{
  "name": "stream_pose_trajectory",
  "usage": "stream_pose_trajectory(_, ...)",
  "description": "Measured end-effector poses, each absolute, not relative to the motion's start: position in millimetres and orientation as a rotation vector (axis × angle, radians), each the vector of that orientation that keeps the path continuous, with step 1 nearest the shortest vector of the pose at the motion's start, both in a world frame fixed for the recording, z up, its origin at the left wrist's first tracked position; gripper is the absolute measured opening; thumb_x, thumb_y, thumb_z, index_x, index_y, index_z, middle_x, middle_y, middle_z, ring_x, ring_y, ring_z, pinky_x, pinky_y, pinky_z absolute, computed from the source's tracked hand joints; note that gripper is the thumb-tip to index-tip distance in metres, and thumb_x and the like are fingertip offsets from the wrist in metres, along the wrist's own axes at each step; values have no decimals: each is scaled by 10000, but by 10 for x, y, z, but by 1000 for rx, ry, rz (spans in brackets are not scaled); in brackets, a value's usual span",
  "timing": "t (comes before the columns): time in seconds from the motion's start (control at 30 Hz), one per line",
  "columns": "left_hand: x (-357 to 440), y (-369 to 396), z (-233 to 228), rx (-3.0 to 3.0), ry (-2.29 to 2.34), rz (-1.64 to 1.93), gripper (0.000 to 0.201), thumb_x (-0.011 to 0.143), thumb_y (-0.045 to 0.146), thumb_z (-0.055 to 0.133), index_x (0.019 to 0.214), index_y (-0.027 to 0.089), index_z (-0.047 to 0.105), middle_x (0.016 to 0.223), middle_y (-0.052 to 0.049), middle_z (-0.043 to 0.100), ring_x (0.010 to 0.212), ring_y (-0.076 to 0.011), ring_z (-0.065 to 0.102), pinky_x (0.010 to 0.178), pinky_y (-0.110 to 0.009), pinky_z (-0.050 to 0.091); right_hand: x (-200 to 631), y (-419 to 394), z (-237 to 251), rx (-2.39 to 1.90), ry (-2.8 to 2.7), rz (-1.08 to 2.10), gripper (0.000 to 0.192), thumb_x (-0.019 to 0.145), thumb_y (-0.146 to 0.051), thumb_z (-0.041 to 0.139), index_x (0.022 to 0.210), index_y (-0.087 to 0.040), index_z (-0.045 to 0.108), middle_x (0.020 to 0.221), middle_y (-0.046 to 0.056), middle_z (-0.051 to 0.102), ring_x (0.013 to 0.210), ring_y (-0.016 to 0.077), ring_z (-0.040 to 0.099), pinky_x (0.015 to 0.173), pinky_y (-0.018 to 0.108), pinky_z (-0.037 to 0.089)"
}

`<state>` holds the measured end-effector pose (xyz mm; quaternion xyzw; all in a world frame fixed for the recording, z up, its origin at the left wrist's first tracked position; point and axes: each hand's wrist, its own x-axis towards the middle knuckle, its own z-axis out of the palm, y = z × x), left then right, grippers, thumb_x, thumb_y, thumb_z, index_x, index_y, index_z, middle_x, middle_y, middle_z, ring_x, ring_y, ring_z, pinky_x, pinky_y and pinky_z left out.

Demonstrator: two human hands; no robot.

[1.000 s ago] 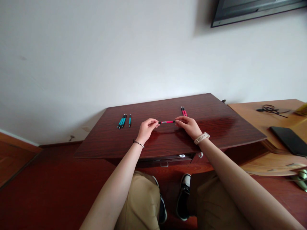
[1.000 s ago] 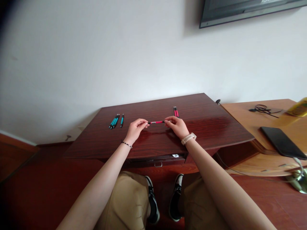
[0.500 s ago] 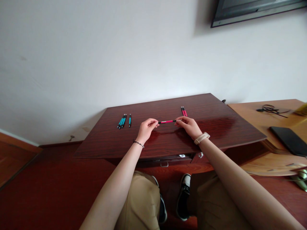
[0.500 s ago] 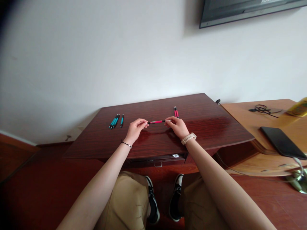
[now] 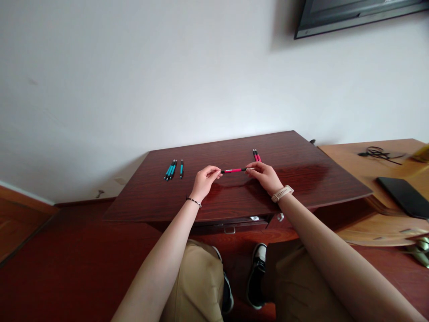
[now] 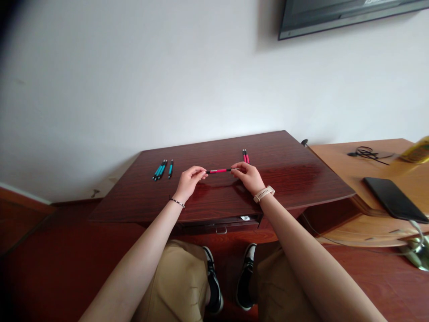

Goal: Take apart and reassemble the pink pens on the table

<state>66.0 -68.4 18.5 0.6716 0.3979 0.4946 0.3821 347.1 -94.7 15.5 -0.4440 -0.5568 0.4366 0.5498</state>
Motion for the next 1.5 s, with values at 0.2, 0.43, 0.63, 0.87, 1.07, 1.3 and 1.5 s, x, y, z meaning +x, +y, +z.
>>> stream_pose_trajectory(0.2,658,-697,203,1722,1017,1259,274,945,441,744,1003,174,756,949,-98,816,861,-199,765,862,-357,619,3469,-950,165,-1064,-1339,1010,437,826,-640,819,946,-226,746,898,72,788,848,241,725,839,381,595)
stream_pose_trajectory(0.43,651,-678,176,1730,1014,1261,272,950,433,743,1015,170,760,953,-100,820,838,-188,752,842,-338,607,3472,-945,161,-1100,-1375,967,487,872,-705,754,884,-218,741,827,73,780,774,230,700,785,370,575)
stream_pose_trajectory(0.63,655,-689,204,1724,1017,1292,278,946,441,748,1000,168,753,937,-100,821,818,-190,753,821,-337,608,3473,-951,152,-1041,-1316,1013,463,799,-630,857,995,-221,761,901,65,792,834,231,725,811,360,588)
stream_pose_trajectory(0.87,661,-713,231,1724,1014,1302,255,950,421,747,993,170,754,933,-99,820,812,-186,749,811,-331,607,3473,-945,152,-1036,-1339,999,435,805,-612,853,953,-212,764,896,66,774,818,222,702,802,361,573)
stream_pose_trajectory(1.07,666,-709,224,1741,1006,1306,239,958,401,743,1004,167,757,945,-98,820,814,-182,751,813,-325,606,3468,-952,166,-1087,-1352,961,488,859,-693,775,878,-207,746,814,62,762,761,211,669,770,346,545)
stream_pose_trajectory(1.3,683,-705,213,1738,993,1316,239,954,407,747,984,170,758,945,-94,811,857,-202,777,804,-329,614,3476,-969,171,-1150,-1383,906,582,905,-770,677,733,-213,689,719,52,728,670,191,615,672,318,486)
stream_pose_trajectory(1.5,676,-698,215,1747,990,1325,245,952,418,746,978,175,753,951,-93,808,870,-210,783,801,-330,612,3477,-972,179,-1166,-1393,910,582,923,-756,665,721,-212,696,696,48,712,640,182,601,658,320,490)
